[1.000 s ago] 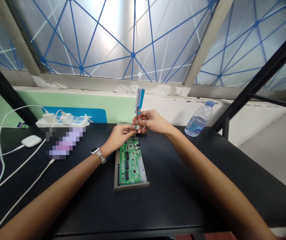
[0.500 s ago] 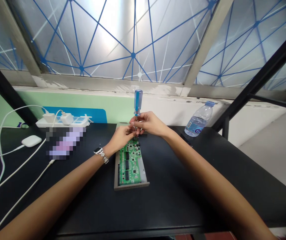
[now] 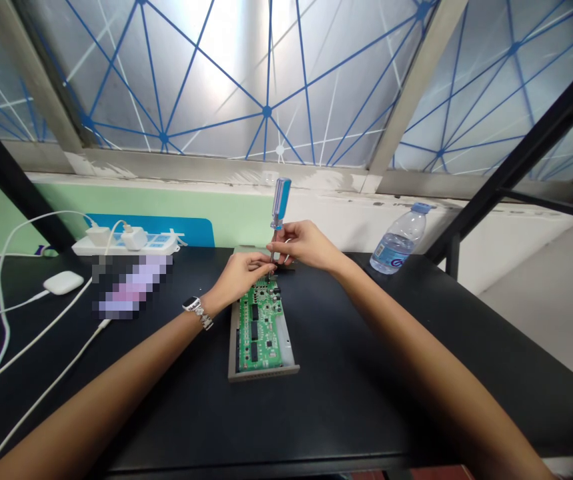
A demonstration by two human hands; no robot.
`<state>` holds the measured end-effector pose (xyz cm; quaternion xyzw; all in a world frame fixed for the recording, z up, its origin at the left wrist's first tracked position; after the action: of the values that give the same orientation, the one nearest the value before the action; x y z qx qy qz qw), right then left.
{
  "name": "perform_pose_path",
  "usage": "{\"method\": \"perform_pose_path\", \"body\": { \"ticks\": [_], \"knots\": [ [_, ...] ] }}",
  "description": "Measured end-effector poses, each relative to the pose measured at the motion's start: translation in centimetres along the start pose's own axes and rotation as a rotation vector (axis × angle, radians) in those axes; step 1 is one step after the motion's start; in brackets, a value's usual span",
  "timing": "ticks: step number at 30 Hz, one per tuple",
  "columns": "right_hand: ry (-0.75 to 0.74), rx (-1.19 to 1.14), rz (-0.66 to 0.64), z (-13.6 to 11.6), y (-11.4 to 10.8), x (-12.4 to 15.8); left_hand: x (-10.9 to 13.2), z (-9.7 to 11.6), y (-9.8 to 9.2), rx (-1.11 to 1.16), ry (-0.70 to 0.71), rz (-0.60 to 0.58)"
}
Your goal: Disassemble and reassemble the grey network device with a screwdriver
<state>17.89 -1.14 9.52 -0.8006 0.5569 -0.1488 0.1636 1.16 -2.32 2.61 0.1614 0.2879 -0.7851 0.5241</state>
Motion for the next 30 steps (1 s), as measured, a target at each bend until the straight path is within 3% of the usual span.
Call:
{"method": "perform_pose_path", "body": {
  "ticks": [8, 16, 25, 30],
  "knots": [
    [0.019, -0.002, -0.07, -0.8, 0.0, 0.7, 0.1, 0.0, -0.7, -0.035, 0.003, 0.022],
    [0.043, -0.02, -0.126, -1.0, 0.5, 0.8, 0.1, -0.6, 0.0, 0.0, 0.03, 0.015],
    [0.018, -0.032, -0.117, -1.0, 1.6, 0.6, -0.1, -2.2, 0.4, 0.012, 0.053, -0.027],
    [-0.003, 0.001, -0.057, -0.5, 1.3, 0.3, -0.1, -1.5, 0.6, 0.009, 0.022, -0.019]
  ]
}}
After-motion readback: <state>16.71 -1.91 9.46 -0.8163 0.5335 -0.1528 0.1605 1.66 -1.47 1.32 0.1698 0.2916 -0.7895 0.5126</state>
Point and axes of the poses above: each hand's wrist, its own x-axis away from the middle knuckle, its own y-axis out of the palm, z = x × y, the point moved 2 cm from there along -x, towards the middle knuckle, and after that the axes turned 15 degrees about y, right-handed, at the moved point
